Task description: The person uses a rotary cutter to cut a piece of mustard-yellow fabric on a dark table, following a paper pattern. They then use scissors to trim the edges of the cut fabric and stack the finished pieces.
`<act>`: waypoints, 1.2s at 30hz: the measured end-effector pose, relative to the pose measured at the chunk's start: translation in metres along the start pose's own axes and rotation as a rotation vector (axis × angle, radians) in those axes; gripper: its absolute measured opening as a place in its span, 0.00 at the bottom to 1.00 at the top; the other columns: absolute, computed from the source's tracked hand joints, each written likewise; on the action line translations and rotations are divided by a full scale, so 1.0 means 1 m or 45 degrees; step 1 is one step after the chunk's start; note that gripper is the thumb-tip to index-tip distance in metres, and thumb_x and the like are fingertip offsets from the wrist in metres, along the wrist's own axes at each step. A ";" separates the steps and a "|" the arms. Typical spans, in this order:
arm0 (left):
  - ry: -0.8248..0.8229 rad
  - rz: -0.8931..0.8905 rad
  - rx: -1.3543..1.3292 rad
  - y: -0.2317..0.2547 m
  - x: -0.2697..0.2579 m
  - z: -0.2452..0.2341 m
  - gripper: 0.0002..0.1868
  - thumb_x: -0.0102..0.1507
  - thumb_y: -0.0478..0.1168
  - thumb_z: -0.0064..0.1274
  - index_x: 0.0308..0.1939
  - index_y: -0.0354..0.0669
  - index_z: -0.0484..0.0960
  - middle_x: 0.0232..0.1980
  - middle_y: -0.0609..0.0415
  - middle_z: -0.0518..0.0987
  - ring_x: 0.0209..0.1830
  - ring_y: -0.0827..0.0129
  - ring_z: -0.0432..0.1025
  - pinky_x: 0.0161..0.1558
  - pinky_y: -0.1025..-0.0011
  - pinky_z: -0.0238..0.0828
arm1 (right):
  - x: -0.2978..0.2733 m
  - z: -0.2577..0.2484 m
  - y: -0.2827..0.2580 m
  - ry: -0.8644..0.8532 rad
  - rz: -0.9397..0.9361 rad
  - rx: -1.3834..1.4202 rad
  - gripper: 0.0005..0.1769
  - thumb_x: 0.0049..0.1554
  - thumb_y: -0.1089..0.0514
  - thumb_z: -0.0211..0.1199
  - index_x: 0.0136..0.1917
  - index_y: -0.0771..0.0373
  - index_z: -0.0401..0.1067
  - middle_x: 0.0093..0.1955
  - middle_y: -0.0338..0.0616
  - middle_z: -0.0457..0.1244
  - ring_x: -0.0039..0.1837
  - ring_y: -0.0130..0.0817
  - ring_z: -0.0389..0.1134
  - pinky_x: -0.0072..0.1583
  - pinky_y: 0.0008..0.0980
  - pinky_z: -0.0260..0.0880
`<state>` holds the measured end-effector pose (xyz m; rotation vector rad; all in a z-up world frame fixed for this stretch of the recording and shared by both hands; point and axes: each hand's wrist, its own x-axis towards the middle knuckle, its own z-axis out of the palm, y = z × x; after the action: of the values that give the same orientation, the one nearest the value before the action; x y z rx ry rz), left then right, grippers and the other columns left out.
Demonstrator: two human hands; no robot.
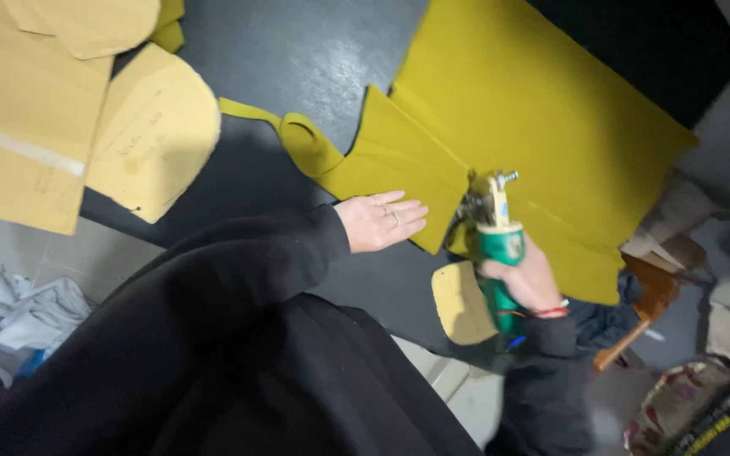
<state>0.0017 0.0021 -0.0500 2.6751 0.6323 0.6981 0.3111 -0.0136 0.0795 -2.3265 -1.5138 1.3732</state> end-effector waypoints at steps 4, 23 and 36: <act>0.005 0.028 -0.028 0.000 -0.006 0.002 0.26 0.64 0.39 0.45 0.68 0.39 0.73 0.73 0.47 0.72 0.75 0.62 0.66 0.75 0.58 0.57 | 0.008 -0.032 -0.011 -0.095 0.096 -0.267 0.38 0.35 0.57 0.74 0.61 0.57 0.72 0.50 0.47 0.71 0.52 0.43 0.73 0.58 0.39 0.70; 0.049 0.025 -0.071 -0.001 -0.007 0.009 0.20 0.64 0.38 0.47 0.61 0.43 0.78 0.72 0.50 0.73 0.76 0.61 0.65 0.76 0.56 0.55 | 0.060 -0.051 -0.083 -0.319 -0.246 -0.606 0.37 0.35 0.56 0.73 0.60 0.56 0.72 0.48 0.54 0.71 0.52 0.54 0.72 0.56 0.44 0.70; -0.065 -0.289 0.049 0.037 0.022 -0.002 0.15 0.63 0.44 0.46 0.52 0.45 0.78 0.67 0.48 0.75 0.70 0.59 0.68 0.69 0.51 0.60 | 0.073 -0.028 -0.135 -0.358 -0.354 -0.739 0.36 0.36 0.55 0.73 0.59 0.58 0.72 0.46 0.57 0.71 0.50 0.56 0.72 0.55 0.45 0.71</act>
<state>0.0307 -0.0188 -0.0250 2.5905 0.9260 0.5589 0.2440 0.1231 0.1124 -2.1116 -2.4963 1.3659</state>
